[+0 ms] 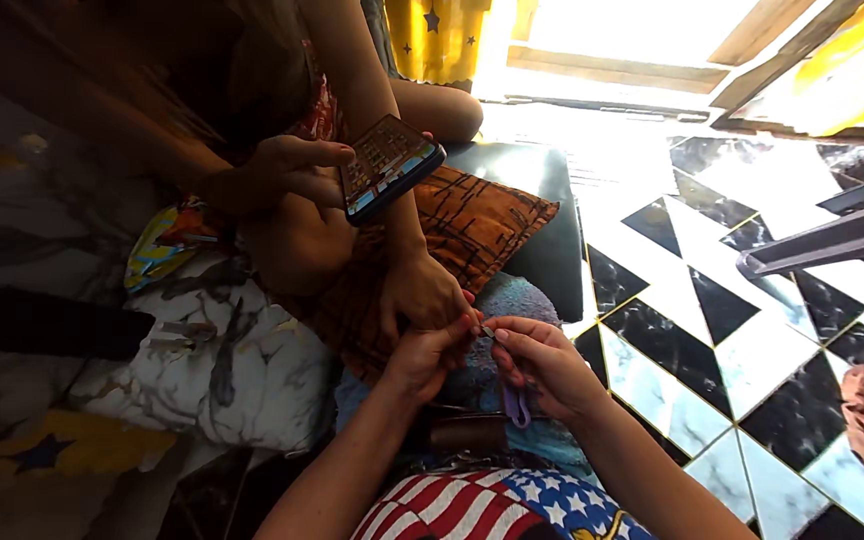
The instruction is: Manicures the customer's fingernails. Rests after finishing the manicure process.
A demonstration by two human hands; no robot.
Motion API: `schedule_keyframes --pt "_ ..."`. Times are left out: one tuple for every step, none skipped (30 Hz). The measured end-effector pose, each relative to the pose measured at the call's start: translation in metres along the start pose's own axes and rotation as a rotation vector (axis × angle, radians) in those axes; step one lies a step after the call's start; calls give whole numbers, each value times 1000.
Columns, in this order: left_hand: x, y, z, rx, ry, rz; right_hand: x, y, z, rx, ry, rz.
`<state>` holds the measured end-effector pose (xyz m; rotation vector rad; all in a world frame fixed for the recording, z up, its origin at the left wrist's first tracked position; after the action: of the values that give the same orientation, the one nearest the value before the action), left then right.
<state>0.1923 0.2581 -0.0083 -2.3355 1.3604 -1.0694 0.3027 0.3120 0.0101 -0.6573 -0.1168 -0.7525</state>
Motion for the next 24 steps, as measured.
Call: schedule_keyframes --pt "0 0 0 0 1 1 0 1 0 2 -2 -4" --pt "0 0 0 0 1 3 0 1 1 -2 -3 -3" --pt "0 0 0 -1 0 6 0 1 2 -13 -2 4" --pt "0 0 0 0 0 7 0 1 3 -18 -2 11" --pt "-1 0 0 0 0 5 0 0 4 -15 -1 11" --pt "0 0 0 1 -1 4 -1 0 5 -10 2 6" --pt "0 0 0 2 -1 4 -2 -1 5 0 3 0" --pt "0 0 0 -1 0 2 -2 0 5 12 3 -6" --pt "0 0 0 -5 0 1 -3 0 5 25 2 -8" --pt "0 1 0 -8 -1 1 -3 0 5 37 2 -8" --pt "-1 0 0 -9 -5 4 -3 2 6 50 0 -5" --pt "-1 0 -1 -7 -12 9 -4 4 8 66 2 -4" --pt "-1 -1 -1 -12 -20 17 -4 6 12 86 13 -7" --pt "-1 -3 -2 -22 -30 23 -4 9 19 104 41 -17" --pt "-2 -3 -3 -35 -41 19 -4 11 29 110 90 -39" --pt "-3 -4 -3 -55 -56 8 -4 10 41 96 156 -65" --pt "-4 -5 -4 -81 -73 -11 -3 8 53 62 234 -88" --pt "-4 -5 -3 -100 -92 -31 -2 1 62 23 310 -89" --pt "-5 -5 -3 -111 -105 -55 -3 -8 68 9 372 -77" --pt "-5 -5 -3 -118 -115 -89 -6 -19 71 36 410 -61" --pt "-6 -4 -2 -122 -121 -124 -12 -28 72 93 436 -63" --pt "-6 -3 -2 -131 -124 -151 -21 -32 73 166 465 -90" --pt "-6 -2 -1 -136 -125 -170 -31 -32 76 242 499 -141" --pt "-6 -1 0 -133 -128 -173 -40 -29 81 284 536 -198"
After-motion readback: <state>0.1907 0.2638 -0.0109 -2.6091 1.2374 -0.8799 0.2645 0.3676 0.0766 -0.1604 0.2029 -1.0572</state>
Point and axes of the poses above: each hand's wrist, its own x-axis away from the middle knuckle, its own y-axis out of the back of the hand, z = x × y, the point moved 10 cm from there along -x, towards the middle knuckle, and after that the axes turned 6 degrees about -z, right-handed, at the moved point
